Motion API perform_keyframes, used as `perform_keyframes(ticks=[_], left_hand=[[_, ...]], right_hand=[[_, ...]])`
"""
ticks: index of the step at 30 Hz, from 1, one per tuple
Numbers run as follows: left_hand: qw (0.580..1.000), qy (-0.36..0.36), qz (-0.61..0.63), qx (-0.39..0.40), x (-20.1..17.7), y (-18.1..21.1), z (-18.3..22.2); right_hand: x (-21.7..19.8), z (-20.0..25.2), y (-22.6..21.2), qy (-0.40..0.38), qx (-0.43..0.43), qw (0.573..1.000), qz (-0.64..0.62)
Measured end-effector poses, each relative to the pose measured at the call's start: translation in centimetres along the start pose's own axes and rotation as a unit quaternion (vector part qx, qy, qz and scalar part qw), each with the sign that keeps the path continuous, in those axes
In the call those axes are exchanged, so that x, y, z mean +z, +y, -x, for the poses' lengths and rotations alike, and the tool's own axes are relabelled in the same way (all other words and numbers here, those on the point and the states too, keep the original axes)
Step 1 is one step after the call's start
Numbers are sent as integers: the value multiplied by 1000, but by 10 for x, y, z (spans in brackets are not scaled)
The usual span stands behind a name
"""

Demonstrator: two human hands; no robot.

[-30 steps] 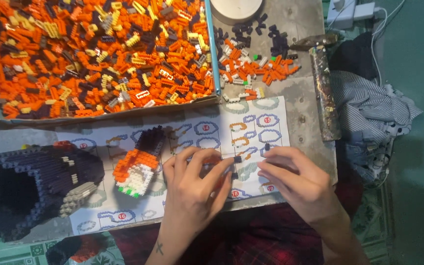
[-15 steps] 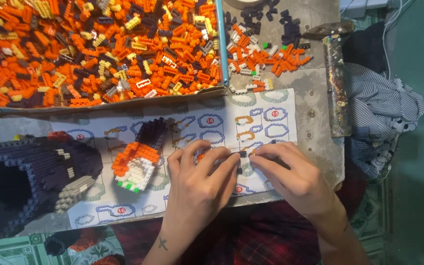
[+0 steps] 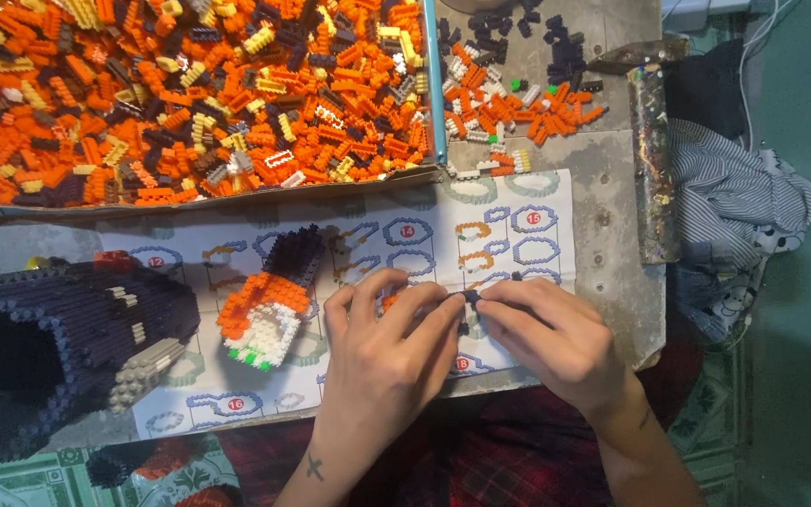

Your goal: Assembling a complex structure using small interlocking plastic toy pieces and a hammer to secure them.

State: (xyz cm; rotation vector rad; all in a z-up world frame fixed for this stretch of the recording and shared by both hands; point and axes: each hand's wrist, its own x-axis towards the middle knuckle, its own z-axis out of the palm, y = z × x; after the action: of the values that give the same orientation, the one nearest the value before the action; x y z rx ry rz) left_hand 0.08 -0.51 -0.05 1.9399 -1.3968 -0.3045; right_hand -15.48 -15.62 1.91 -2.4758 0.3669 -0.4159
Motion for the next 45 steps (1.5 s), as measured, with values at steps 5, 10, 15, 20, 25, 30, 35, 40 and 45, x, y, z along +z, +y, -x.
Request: perform_keyframes(ticks=[5,10,15,20,25,30,35,40,45], left_hand=[[1000,5,1,0,0,0,0],[1000,4,-1,-1,-2,1,0],[1000,5,4,1,-5,1,-1],[1000,5,5,3,-4,1,0],[1000,7,-2,6,-4,1,-1],[1000,16,0,3,-2,2,0],[1000,19,-10,5,-3,2,0],[999,7,-31,11,1,1,2],[996,-43,-73,22,0,2,3]], right_hand=[[0,-1,-2,0,-5,1000,15],[-4,-5,-4,-16,-19,999,30],[-5,-6,-4,-25,-23,999,30],[-11,-11,-9,-57,-18,997,53],[-21,-24,-17,-101,5,992,76],[-25,-29,-23,-131,24,988,80],[-31,-2,2,-53,53,995,60],[-30,4,7,2,120,988,94],[-25,5,12,-10,73,991,108]])
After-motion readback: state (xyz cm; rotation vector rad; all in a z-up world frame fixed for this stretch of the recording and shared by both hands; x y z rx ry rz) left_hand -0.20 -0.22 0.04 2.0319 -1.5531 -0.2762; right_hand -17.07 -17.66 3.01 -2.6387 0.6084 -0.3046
